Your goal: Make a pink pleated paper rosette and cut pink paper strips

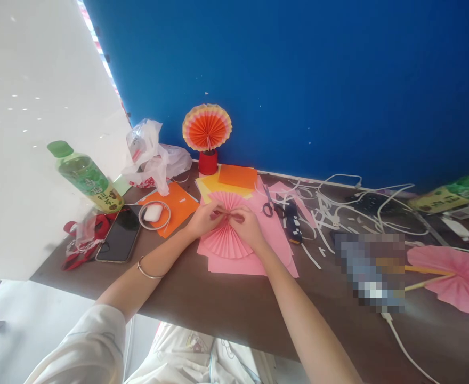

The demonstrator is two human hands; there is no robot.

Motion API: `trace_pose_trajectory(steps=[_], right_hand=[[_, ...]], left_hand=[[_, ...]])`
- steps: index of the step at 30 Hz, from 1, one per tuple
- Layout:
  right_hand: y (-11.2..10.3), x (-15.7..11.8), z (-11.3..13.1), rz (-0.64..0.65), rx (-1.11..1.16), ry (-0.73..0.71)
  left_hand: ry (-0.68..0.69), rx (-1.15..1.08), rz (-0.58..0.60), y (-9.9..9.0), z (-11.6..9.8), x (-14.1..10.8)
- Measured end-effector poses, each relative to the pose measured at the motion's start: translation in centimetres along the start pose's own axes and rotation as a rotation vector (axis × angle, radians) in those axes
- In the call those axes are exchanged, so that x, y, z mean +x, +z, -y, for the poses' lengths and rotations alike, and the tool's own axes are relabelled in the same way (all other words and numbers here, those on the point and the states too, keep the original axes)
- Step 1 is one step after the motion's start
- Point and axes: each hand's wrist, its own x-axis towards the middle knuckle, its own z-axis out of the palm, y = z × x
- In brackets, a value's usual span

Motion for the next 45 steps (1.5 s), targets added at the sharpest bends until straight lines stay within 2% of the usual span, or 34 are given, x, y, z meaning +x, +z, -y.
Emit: trace_pose_trajectory(steps=[5,20,31,39,45], right_hand=[[-0.1,-0.1,0.0,-0.023,-0.064,-0.064],[-0.8,-0.1,-0.7,-0.061,-0.223,-0.129],[-1.2,-0.2,-0.3,-0.035,-0.345,-0.226],[-1.8,-0.3,-0.2,0.044,-0.366,-0.119],[-2.6,-0.2,0.0,0.075,-0.366,-0.118]], left_hand=[[0.0,-0.007,-0.007,0.0,0.0,0.0],[0.011,0.01,0.0,-0.1,-0.2,0.0],[0.014,-0.048,0.017,0.0,-0.1,0.0],[-0.04,-0.083,-0.037,0.0,0.3,0.1],[-0.057,-0.024,-0.075,-0.2,0.3,0.1]])
